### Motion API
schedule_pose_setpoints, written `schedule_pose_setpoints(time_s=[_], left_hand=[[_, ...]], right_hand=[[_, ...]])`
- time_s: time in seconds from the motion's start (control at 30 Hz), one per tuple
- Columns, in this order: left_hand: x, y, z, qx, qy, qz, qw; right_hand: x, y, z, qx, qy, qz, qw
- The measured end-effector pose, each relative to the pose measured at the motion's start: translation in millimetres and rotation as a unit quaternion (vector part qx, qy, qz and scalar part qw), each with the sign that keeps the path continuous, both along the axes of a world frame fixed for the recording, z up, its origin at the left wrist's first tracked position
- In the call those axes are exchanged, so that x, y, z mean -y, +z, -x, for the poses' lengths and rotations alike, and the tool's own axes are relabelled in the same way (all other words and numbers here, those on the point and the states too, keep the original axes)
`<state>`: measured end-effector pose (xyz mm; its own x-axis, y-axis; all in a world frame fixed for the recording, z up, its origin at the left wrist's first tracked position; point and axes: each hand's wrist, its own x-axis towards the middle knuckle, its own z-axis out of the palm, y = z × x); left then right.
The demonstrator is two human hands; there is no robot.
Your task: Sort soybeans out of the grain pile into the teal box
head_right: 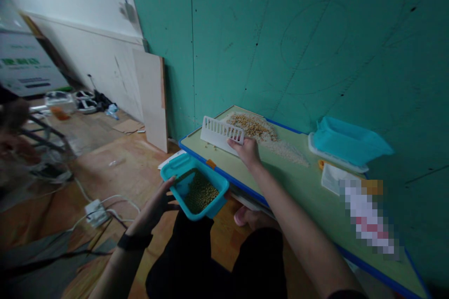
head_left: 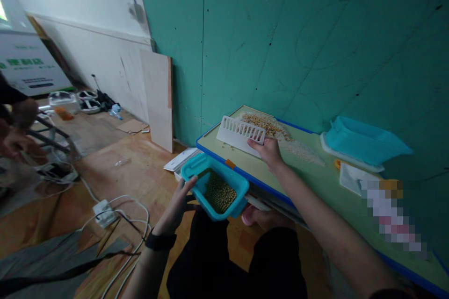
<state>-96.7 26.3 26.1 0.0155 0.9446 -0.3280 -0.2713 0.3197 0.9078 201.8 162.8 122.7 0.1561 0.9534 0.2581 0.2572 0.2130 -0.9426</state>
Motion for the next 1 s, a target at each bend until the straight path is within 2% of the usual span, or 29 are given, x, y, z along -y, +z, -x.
schedule_pose_setpoints(time_s=[0.2,0.33,0.53,0.63,0.7,0.8,0.9,1.0], left_hand=[[-1.8,6.6,3.7,0.011,-0.007,-0.003,1.000],[-1.7,9.1,-1.2,0.023,0.000,-0.001,1.000],[0.4,10.5,-14.6,0.034,0.000,-0.001,0.999],[0.4,10.9,-18.6,0.032,0.004,0.003,0.999],[0.7,10.6,-20.7,0.030,0.006,0.009,0.999],[2.5,8.9,-25.3,0.029,0.009,0.018,0.999],[6.1,4.7,-34.2,0.041,-0.001,0.022,0.999],[11.0,-2.3,-48.1,0.061,-0.007,0.034,0.998]], right_hand=[[6.5,-1.4,1.6,-0.033,0.029,0.007,0.999],[19.6,-2.3,-1.6,-0.015,0.034,0.009,0.999],[66.6,-10.6,-4.8,0.065,0.020,-0.029,0.997],[92.9,-16.2,-6.5,0.082,0.019,-0.040,0.996],[101.2,-15.8,-11.9,0.085,0.014,-0.043,0.995],[91.9,-5.8,-30.7,0.084,-0.020,-0.053,0.995],[64.3,9.3,-61.6,0.067,-0.047,-0.063,0.995],[38.4,16.4,-97.3,0.038,-0.068,-0.035,0.996]])
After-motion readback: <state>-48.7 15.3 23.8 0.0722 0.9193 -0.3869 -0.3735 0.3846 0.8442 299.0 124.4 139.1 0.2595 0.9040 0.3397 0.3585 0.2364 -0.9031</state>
